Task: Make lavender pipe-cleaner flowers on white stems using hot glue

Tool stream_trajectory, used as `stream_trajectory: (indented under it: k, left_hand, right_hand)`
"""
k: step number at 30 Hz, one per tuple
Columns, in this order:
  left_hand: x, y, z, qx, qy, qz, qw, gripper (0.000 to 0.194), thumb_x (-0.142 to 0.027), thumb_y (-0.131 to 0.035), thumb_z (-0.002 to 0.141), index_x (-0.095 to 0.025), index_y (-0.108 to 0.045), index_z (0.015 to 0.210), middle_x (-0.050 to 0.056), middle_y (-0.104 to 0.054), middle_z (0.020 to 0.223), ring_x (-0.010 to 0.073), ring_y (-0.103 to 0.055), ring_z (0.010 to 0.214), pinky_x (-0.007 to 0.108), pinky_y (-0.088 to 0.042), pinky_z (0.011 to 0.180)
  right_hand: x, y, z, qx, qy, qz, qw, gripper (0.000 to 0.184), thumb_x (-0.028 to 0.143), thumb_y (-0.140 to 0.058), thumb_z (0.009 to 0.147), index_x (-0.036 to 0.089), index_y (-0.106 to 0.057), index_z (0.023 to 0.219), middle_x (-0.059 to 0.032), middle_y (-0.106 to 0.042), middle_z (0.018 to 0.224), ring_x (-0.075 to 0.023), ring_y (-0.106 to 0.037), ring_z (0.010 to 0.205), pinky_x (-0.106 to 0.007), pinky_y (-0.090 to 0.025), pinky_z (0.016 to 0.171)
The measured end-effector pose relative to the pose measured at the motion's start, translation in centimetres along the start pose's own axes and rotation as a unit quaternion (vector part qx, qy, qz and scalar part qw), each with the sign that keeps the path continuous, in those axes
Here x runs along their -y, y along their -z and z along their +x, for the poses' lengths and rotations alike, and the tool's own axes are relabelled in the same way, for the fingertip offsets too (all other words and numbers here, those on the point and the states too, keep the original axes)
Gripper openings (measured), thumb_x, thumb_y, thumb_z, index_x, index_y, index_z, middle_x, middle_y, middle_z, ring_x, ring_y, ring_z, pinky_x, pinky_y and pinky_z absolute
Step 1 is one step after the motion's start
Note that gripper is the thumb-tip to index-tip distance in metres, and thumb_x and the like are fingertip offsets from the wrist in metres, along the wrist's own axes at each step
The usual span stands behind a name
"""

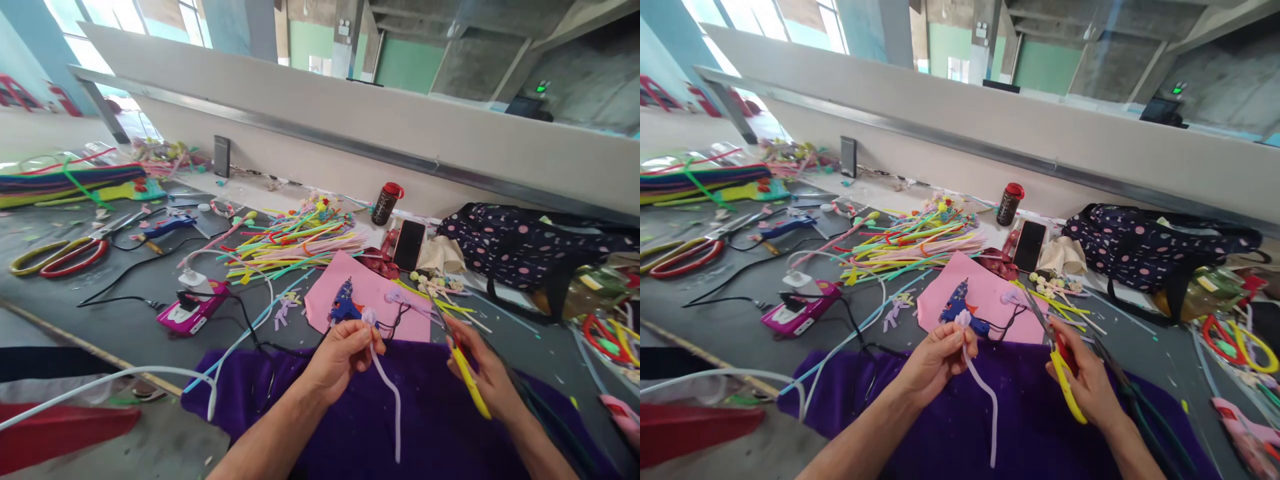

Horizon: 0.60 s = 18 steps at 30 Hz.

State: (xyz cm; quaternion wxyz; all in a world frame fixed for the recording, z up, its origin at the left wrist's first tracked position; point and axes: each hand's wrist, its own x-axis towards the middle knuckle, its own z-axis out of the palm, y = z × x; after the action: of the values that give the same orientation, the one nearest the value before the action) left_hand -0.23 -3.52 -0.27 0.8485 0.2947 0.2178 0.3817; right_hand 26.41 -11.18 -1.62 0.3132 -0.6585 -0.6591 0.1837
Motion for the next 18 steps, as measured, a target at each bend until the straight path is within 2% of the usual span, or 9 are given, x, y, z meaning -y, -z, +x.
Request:
stream_trajectory:
  k: [3, 6, 9, 12, 14, 18]
  left_hand:
    - [-0.1, -0.1, 0.1, -0.012, 0.011, -0.001, 1.0, 0.022, -0.034, -0.072, 0.066, -0.013, -0.063, 0.068, 0.002, -0.062, 0.061, 0.0053, -0.046, 0.048, 0.017, -0.025, 0.041]
    - [-0.2, -0.1, 0.1, -0.021, 0.022, 0.011, 0.999, 0.024, -0.035, -0.072, 0.065, -0.013, -0.062, 0.068, 0.001, -0.061, 0.059, 0.0048, -0.046, 0.046, 0.016, -0.026, 0.041]
    - [-0.4, -0.1, 0.2, -0.023, 0.027, 0.024, 0.999, 0.024, -0.035, -0.07, 0.066, -0.013, -0.061, 0.067, 0.001, -0.061, 0.058, 0.0041, -0.044, 0.044, 0.016, -0.026, 0.041]
    - [-0.4, 0.0, 0.2, -0.02, 0.02, 0.026, 0.999, 0.023, -0.034, -0.07, 0.067, -0.013, -0.061, 0.066, 0.0, -0.059, 0.057, 0.0037, -0.043, 0.044, 0.016, -0.026, 0.04]
    - [-0.4, 0.0, 0.1, -0.02, 0.017, 0.025, 0.999, 0.021, -0.034, -0.069, 0.068, -0.013, -0.062, 0.067, 0.0, -0.058, 0.056, 0.0039, -0.043, 0.045, 0.016, -0.026, 0.041]
    - [-0.2, 0.1, 0.0, -0.006, 0.001, 0.074, 0.997, 0.019, -0.033, -0.067, 0.071, -0.014, -0.065, 0.07, -0.001, -0.059, 0.056, 0.0041, -0.043, 0.045, 0.017, -0.026, 0.042]
  right_hand:
    - [1.8, -1.2, 0.1, 0.036, 0.019, 0.156, 0.987, 0.052, 0.038, -0.05, 0.085, 0.026, -0.033, 0.132, -0.0114, -0.053, 0.115, -0.0206, -0.058, 0.088, -0.032, -0.047, 0.077]
    - [3.0, -2.1, 0.5, 0.059, 0.03, 0.224, 0.972, 0.049, 0.038, -0.05, 0.086, 0.025, -0.036, 0.131, -0.0097, -0.057, 0.106, -0.0189, -0.058, 0.082, -0.03, -0.048, 0.071]
    - [3.0, -2.1, 0.8, 0.036, 0.035, 0.192, 0.98, 0.055, 0.036, -0.053, 0.084, 0.026, -0.035, 0.134, -0.0088, -0.057, 0.104, -0.0189, -0.057, 0.084, -0.029, -0.048, 0.072]
    - [2.4, -1.7, 0.4, 0.013, 0.05, 0.128, 0.99, 0.061, 0.035, -0.055, 0.082, 0.025, -0.032, 0.137, -0.0108, -0.054, 0.114, -0.0228, -0.055, 0.095, -0.032, -0.047, 0.079]
    - [2.0, -1.4, -0.1, 0.019, 0.063, 0.087, 0.994, 0.062, 0.035, -0.056, 0.08, 0.025, -0.032, 0.137, -0.0111, -0.049, 0.121, -0.0248, -0.052, 0.102, -0.034, -0.045, 0.083]
    - [1.8, -1.5, -1.0, 0.041, 0.064, 0.062, 0.995, 0.06, 0.036, -0.057, 0.079, 0.025, -0.034, 0.133, -0.0088, -0.049, 0.118, -0.0219, -0.055, 0.094, -0.033, -0.046, 0.081]
